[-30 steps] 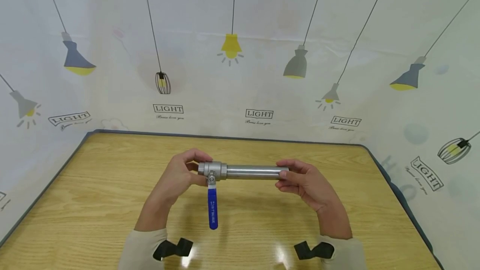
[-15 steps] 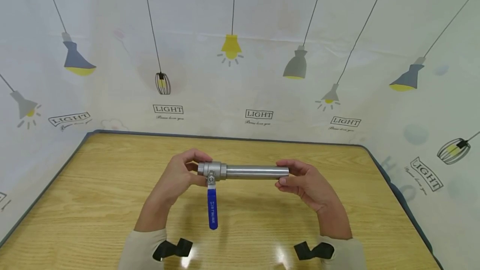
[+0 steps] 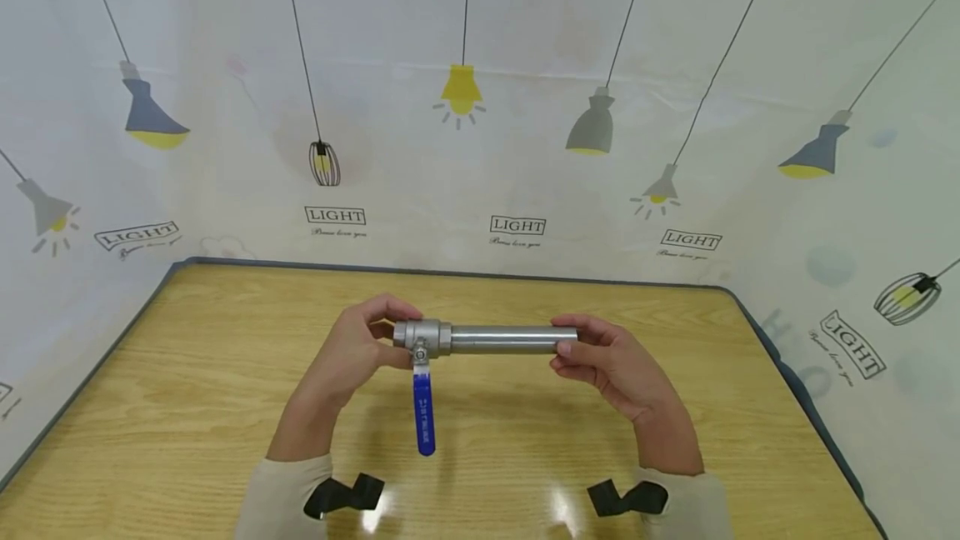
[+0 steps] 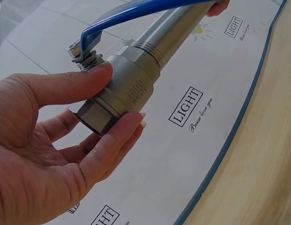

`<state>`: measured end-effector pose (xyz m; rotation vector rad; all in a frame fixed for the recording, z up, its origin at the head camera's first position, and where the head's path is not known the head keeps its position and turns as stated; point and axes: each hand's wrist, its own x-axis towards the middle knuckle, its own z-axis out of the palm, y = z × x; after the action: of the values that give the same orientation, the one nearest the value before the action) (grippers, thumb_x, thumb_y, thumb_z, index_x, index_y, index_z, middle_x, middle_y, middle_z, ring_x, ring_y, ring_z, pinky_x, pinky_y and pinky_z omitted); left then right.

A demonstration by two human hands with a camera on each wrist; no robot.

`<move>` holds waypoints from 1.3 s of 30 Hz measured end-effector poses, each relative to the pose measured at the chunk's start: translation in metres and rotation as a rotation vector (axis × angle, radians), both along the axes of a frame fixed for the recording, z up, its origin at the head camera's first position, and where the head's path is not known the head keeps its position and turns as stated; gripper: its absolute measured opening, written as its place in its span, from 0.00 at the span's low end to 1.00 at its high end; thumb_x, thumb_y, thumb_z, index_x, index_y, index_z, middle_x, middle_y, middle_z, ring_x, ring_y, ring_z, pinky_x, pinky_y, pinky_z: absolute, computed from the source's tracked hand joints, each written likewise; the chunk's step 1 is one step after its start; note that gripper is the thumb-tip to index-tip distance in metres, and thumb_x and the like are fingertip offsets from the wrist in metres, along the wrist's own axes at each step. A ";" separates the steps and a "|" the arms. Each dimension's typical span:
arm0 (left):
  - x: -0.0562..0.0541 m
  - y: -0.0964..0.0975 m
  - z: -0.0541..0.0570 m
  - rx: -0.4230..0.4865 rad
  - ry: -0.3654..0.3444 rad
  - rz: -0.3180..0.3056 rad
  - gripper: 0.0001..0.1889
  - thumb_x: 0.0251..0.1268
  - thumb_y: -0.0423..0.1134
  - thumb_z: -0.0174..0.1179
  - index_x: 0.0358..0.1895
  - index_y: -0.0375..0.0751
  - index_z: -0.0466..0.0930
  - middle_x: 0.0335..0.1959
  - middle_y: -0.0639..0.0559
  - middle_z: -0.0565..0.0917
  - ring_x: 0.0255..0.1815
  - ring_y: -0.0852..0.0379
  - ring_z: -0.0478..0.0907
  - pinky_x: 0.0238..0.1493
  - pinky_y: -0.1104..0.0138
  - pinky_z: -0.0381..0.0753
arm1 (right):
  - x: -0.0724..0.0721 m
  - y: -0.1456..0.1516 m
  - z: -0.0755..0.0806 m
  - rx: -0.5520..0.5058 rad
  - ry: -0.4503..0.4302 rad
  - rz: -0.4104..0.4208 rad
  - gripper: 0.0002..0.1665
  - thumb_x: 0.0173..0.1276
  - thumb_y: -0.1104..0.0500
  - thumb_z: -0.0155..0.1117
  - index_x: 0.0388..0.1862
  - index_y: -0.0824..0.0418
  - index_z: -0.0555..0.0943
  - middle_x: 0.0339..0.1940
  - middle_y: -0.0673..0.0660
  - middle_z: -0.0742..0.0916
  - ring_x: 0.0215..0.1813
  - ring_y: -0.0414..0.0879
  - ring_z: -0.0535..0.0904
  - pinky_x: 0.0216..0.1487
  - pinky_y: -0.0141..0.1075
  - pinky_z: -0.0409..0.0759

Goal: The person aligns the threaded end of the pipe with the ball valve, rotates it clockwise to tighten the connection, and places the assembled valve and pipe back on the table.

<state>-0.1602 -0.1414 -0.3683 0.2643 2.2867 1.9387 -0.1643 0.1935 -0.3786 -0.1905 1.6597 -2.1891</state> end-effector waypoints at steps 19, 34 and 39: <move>0.000 0.000 0.000 -0.004 -0.002 -0.005 0.24 0.44 0.20 0.66 0.49 0.37 0.79 0.50 0.41 0.77 0.46 0.44 0.74 0.42 0.58 0.80 | -0.001 0.001 0.000 0.007 -0.006 0.010 0.15 0.68 0.67 0.62 0.53 0.61 0.81 0.42 0.58 0.84 0.36 0.44 0.87 0.41 0.33 0.83; 0.000 0.000 0.000 -0.015 0.007 -0.007 0.24 0.44 0.20 0.67 0.49 0.37 0.79 0.49 0.42 0.77 0.46 0.44 0.74 0.43 0.58 0.79 | 0.000 0.002 -0.001 -0.014 -0.017 0.007 0.20 0.61 0.74 0.64 0.53 0.63 0.80 0.45 0.59 0.81 0.37 0.47 0.87 0.42 0.36 0.84; 0.000 0.000 0.000 -0.012 0.004 -0.005 0.24 0.44 0.20 0.67 0.49 0.37 0.79 0.50 0.42 0.77 0.46 0.44 0.74 0.42 0.58 0.80 | 0.000 0.001 0.000 0.004 -0.001 0.010 0.18 0.63 0.71 0.64 0.50 0.58 0.83 0.45 0.59 0.81 0.37 0.46 0.87 0.42 0.35 0.84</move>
<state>-0.1600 -0.1412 -0.3682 0.2727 2.2971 1.9223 -0.1638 0.1950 -0.3789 -0.1957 1.6589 -2.1780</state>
